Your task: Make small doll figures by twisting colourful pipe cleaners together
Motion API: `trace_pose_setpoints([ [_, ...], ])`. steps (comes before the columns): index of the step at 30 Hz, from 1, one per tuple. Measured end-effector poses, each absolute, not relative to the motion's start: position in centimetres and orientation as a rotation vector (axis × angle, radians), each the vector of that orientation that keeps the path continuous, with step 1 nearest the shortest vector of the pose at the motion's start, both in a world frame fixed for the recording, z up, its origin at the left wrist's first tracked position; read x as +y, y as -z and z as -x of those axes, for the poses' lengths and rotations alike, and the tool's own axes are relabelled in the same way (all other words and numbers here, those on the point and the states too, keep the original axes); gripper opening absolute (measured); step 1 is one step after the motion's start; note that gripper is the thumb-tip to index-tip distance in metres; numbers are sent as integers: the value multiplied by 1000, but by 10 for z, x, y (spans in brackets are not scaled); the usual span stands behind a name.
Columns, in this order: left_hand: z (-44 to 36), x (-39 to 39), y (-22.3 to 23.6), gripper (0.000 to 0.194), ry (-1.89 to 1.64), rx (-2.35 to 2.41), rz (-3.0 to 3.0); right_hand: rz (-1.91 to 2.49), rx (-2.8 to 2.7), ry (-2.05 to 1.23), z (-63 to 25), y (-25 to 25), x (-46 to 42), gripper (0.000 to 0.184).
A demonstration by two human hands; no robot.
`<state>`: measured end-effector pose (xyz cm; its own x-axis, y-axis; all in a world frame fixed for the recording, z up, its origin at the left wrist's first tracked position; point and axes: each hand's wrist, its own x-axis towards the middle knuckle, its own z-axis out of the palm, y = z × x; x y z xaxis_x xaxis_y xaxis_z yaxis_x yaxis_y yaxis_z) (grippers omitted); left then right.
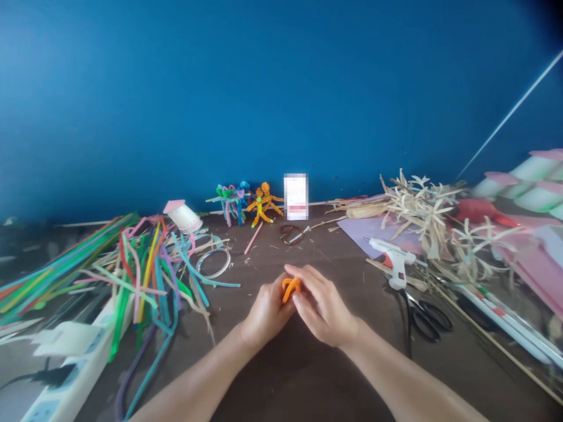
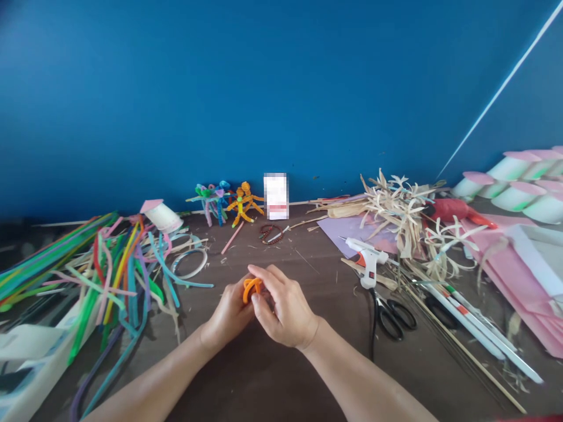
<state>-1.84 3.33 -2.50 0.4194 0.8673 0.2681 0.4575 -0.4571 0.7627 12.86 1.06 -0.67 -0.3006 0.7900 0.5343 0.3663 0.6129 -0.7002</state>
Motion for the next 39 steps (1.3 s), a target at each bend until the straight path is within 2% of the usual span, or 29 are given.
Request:
trace_pose_setpoints([
  [5, 18, 34, 29, 12, -889, 1136, -2049, 1019, -1885, -536, -125, 8, 10, 48],
  [13, 16, 30, 20, 11, -892, 1069, -2016, 1060, -1840, -506, -121, 8, 8, 39],
  [21, 23, 27, 8, 26, -896, 722, -2006, 1053, -1748, -426, -129, 6, 13, 35],
  [32, 26, 34, 15, 20, -848, 813, -2230, 1065, -1727, -483, -130, 6, 15, 32],
  [39, 23, 35, 23, 34, -817, 898, -1577, 977, -1558, -794, -128, 18, 18, 48],
])
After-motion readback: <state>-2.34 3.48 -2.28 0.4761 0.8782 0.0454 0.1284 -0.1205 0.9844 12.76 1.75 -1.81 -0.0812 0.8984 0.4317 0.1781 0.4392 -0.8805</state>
